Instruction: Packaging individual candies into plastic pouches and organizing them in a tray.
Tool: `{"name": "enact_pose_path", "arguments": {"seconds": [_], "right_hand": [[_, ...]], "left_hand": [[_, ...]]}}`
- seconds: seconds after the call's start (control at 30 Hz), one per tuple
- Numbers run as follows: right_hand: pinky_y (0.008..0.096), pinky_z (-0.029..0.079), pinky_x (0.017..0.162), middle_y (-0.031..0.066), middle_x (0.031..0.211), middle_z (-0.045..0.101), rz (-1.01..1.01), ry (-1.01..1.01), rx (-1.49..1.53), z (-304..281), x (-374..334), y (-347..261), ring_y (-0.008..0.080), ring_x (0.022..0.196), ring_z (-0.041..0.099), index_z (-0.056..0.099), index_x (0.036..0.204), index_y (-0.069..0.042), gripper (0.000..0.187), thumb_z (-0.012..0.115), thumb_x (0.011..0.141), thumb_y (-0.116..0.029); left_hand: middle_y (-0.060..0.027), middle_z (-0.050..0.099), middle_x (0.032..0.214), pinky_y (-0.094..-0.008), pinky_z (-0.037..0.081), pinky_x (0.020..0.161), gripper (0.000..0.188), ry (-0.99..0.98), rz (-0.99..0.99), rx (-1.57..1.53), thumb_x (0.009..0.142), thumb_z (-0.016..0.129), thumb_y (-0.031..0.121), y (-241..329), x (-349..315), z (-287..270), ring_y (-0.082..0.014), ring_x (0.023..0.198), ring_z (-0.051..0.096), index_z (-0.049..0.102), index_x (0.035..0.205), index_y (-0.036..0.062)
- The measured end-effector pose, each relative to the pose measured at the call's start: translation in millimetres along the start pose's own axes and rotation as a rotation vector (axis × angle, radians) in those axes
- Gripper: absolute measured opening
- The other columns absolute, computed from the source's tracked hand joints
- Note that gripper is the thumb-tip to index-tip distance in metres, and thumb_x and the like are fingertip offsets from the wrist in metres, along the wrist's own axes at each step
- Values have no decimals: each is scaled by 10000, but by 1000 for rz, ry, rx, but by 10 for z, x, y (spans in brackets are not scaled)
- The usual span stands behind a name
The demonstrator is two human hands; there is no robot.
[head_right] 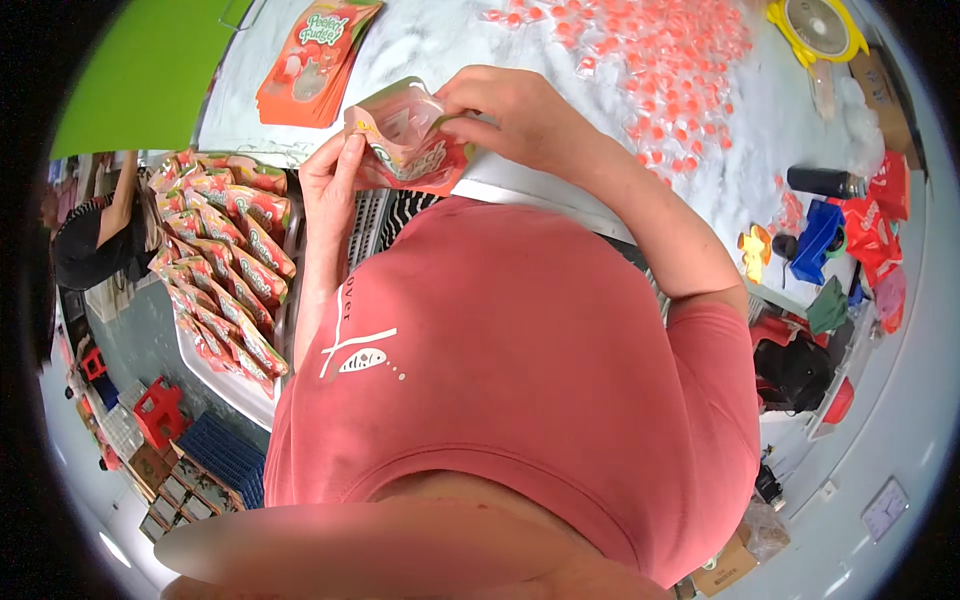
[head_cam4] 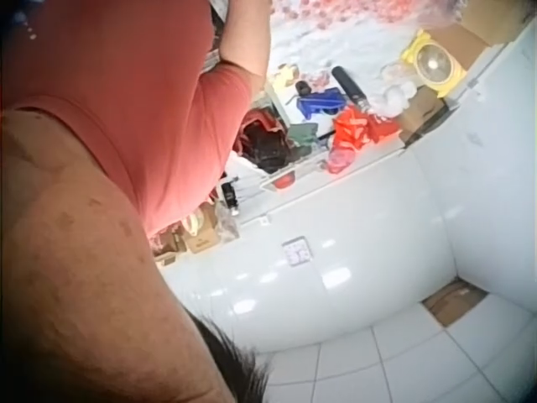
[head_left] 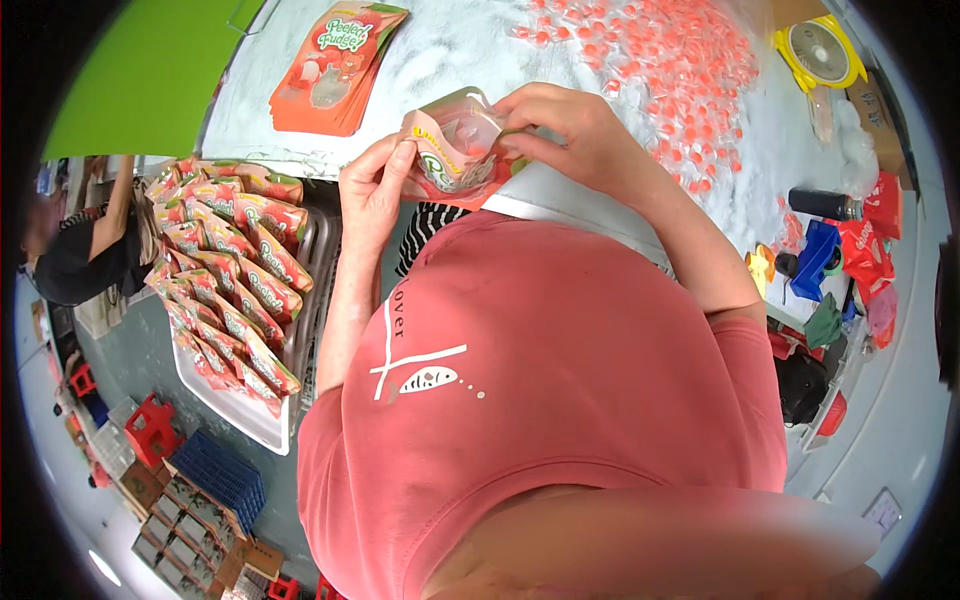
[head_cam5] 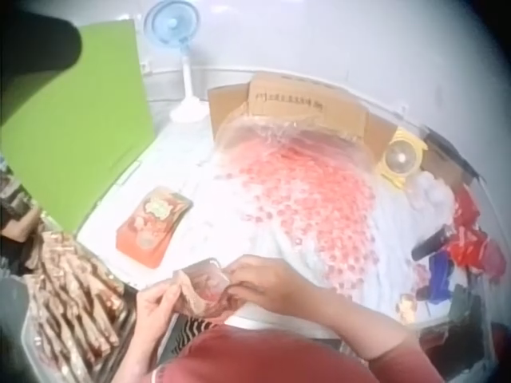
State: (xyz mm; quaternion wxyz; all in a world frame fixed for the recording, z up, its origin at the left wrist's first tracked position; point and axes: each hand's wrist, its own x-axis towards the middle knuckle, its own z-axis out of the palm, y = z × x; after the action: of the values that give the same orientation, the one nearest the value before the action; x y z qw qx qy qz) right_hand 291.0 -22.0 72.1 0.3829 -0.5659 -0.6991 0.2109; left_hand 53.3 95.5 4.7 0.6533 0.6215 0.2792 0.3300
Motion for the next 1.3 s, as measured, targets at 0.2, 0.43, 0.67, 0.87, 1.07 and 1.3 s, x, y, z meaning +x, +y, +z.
{"name": "enact_pose_path", "arguments": {"seconds": [0.2, 0.43, 0.67, 0.87, 1.07, 1.3], "right_hand": [[278, 520, 680, 85, 1045, 662, -59, 112, -36, 10, -22, -46, 180, 795, 635, 623, 910, -8, 89, 690, 869, -49], [255, 501, 685, 56, 981, 632, 27, 220, -63, 50, -135, 45, 126, 776, 597, 617, 1045, -14, 156, 659, 895, -17], [242, 494, 694, 16, 914, 620, 169, 214, 187, 38, -93, -11, 75, 768, 570, 620, 1204, -49, 323, 688, 888, -44], [241, 485, 660, 26, 872, 620, 217, -10, 194, -42, -83, 115, 83, 749, 575, 664, 1054, -4, 200, 712, 878, -88], [255, 468, 622, 55, 818, 601, 180, -39, 134, -10, -84, 123, 100, 732, 580, 654, 923, 29, 136, 690, 896, -100], [290, 450, 598, 59, 682, 570, 262, -203, 60, -72, -42, 174, 136, 651, 559, 651, 853, 3, 206, 700, 894, -192]], "left_hand": [[-13, 669, 866, -196, 471, 617, 158, -6, 11, 24, 943, 660, 85, 176, 51, 199, -52, 689, 571, 708, 1064, -5], [1, 658, 830, -192, 421, 551, 159, 54, -6, -150, 930, 684, 102, 136, 11, 202, -48, 605, 516, 707, 1045, -6], [-3, 691, 802, -199, 496, 608, 193, 29, -25, -60, 923, 702, 141, 109, 97, 286, -46, 717, 613, 710, 1057, 3], [-5, 691, 810, -204, 494, 612, 182, 15, -33, 11, 914, 713, 141, 107, 52, 305, -37, 705, 602, 713, 1036, 5], [-14, 690, 842, -196, 460, 584, 141, -88, -64, -15, 898, 726, 113, 126, 131, 343, -28, 678, 572, 721, 993, 8], [-8, 683, 845, -219, 474, 618, 78, 11, -123, -129, 899, 713, 76, 66, 35, 427, -52, 703, 584, 725, 920, 2]]}}
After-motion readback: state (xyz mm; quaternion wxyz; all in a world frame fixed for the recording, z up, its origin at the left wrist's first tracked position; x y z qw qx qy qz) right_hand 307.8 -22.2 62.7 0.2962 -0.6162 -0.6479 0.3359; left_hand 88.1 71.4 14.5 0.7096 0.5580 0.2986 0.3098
